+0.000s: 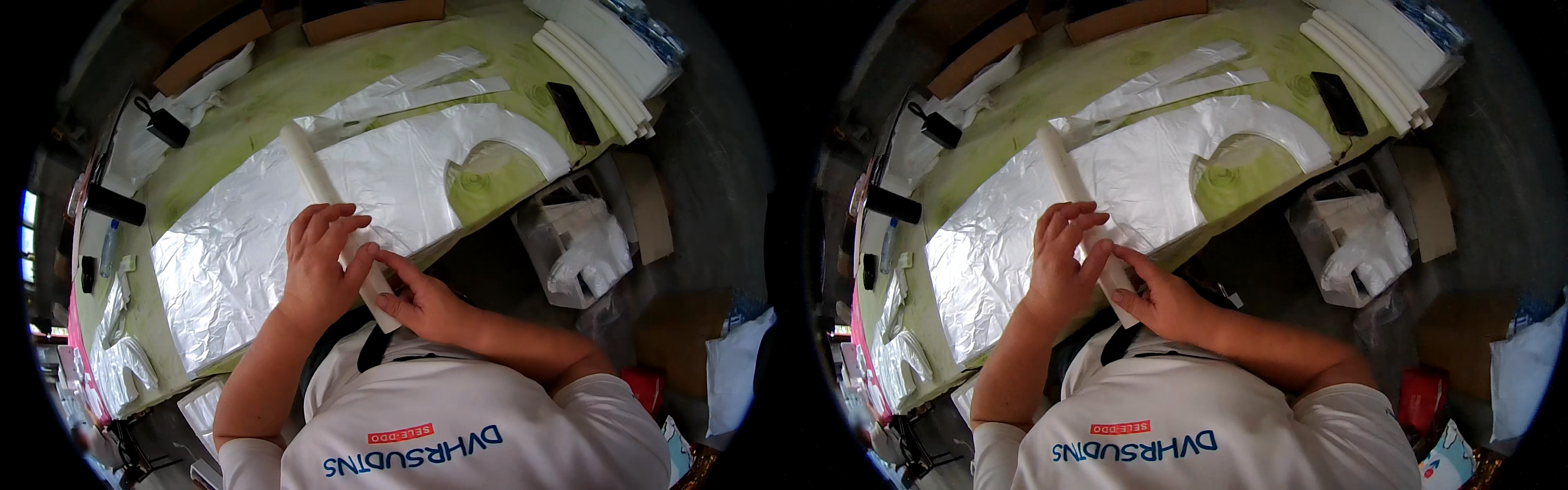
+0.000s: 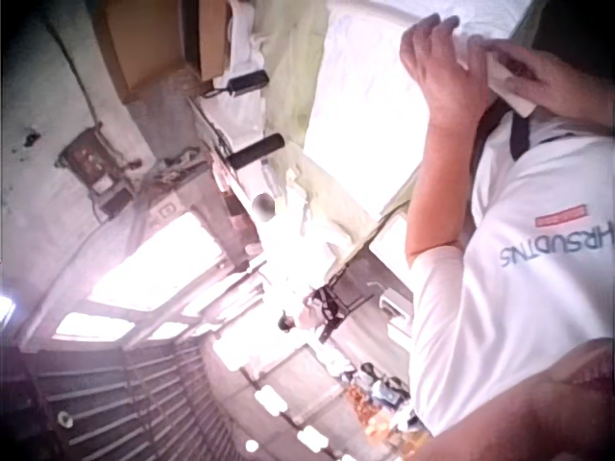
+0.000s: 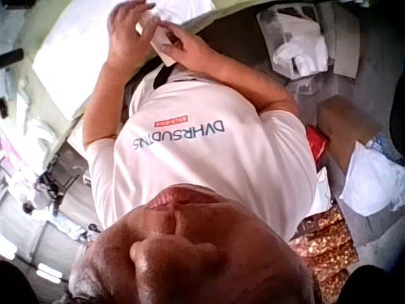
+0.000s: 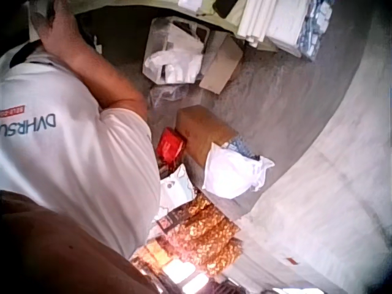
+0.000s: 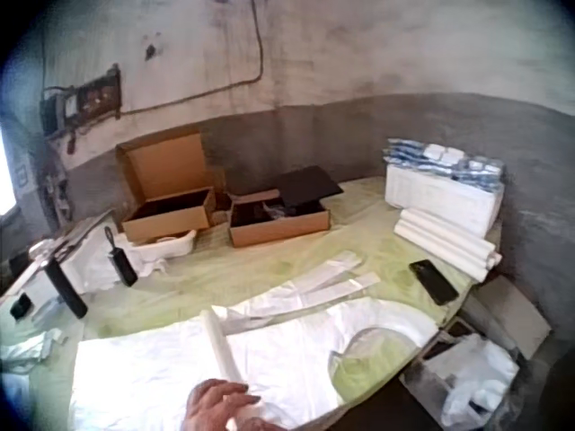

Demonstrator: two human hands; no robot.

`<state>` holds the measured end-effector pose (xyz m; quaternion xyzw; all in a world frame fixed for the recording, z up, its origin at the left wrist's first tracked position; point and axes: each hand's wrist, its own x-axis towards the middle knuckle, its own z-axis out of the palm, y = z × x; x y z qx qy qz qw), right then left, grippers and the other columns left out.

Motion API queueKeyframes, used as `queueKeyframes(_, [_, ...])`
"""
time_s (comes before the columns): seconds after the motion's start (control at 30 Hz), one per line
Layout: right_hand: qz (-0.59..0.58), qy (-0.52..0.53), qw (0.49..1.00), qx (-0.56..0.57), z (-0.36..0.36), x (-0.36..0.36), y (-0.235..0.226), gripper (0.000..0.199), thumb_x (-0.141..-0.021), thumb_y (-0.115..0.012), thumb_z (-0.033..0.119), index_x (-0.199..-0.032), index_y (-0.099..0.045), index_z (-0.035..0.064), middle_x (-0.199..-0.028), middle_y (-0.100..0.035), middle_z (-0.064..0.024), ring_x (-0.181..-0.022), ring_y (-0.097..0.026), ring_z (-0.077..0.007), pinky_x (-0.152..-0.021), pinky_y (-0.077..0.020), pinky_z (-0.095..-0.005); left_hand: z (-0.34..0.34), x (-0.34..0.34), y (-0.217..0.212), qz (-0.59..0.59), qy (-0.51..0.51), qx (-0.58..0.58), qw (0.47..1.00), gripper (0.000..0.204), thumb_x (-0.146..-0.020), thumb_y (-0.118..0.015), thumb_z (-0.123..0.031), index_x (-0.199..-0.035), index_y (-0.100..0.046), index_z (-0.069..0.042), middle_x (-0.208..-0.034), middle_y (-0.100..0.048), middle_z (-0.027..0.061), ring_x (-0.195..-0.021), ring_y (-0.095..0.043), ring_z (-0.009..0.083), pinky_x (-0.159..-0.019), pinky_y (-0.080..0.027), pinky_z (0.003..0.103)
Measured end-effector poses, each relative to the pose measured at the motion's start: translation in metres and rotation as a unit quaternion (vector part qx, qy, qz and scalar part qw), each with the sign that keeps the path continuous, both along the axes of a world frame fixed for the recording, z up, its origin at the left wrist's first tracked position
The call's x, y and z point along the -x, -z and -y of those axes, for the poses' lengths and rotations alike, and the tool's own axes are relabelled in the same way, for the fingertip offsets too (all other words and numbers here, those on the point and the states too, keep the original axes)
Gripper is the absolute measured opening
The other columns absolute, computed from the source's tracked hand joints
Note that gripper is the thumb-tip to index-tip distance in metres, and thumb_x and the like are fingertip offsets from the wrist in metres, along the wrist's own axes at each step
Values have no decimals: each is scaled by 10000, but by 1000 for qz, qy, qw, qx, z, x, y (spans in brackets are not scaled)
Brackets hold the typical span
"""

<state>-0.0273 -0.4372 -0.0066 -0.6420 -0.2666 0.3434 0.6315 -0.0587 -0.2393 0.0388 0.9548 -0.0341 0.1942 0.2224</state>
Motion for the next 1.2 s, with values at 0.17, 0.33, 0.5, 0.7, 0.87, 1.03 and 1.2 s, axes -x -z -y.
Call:
queueKeyframes(0.17, [-94,89,991,-35,19,5,19,490,-1007,-628,142,-1455,-459,37,-1026,-596,-55,-870,-580,-103,-774,-509,-273,28,-51,-16,-123,67,86,986,329,-846,-771,-192,-1145,-692,-79,-1126,-682,120,-989,-675,305,-879,-547,402])
queueKeyframes(0.33, [65,193,979,-33,49,-4,22,387,-948,-664,72,-1323,-575,30,-1040,-626,-85,-931,-613,-187,-826,-508,-324,30,-89,0,-265,62,4,962,286,-870,-746,-275,-1052,-702,-58,-1030,-701,156,-914,-698,330,-825,-551,417])
queueKeyframes(0.5, [547,219,804,78,57,-83,-7,395,-864,-721,163,-1251,-659,113,-1320,-560,-173,-1234,-501,-417,-1068,-382,-544,31,-89,3,-239,64,-14,969,230,-897,-695,-253,-1000,-711,-47,-954,-711,165,-915,-690,353,-822,-544,428])
queueKeyframes(0.7, [542,150,768,307,31,-168,18,567,-849,-756,338,-1355,-610,125,-1473,-487,-192,-1400,-409,-413,-1094,-257,-737,31,-88,1,-239,52,3,970,214,-908,-682,-224,-1032,-713,-52,-981,-720,169,-920,-688,359,-824,-543,431])
queueKeyframes(0.87, [442,353,818,100,98,-217,29,598,-870,-762,273,-1367,-557,11,-1373,-570,-234,-1307,-519,-389,-1129,-383,-514,29,-87,-1,-234,54,29,970,206,-921,-673,-209,-1046,-701,-47,-960,-725,173,-894,-694,357,-808,-548,427])
queueKeyframes(1.03, [338,632,696,49,194,-229,-2,433,-927,-645,64,-1346,-566,-10,-1297,-595,-151,-1216,-556,-276,-1080,-413,-378,29,-80,-5,-241,9,76,968,192,-930,-665,-183,-1057,-690,-42,-946,-729,179,-868,-704,338,-794,-556,402])
queueKeyframes(1.2, [471,315,822,64,123,-122,-7,365,-851,-679,19,-1212,-635,51,-1240,-638,-137,-1184,-569,-336,-1049,-428,-416,25,-78,-7,-215,-1,90,973,212,-920,-684,-199,-1061,-689,-41,-955,-721,181,-895,-712,324,-802,-560,396])
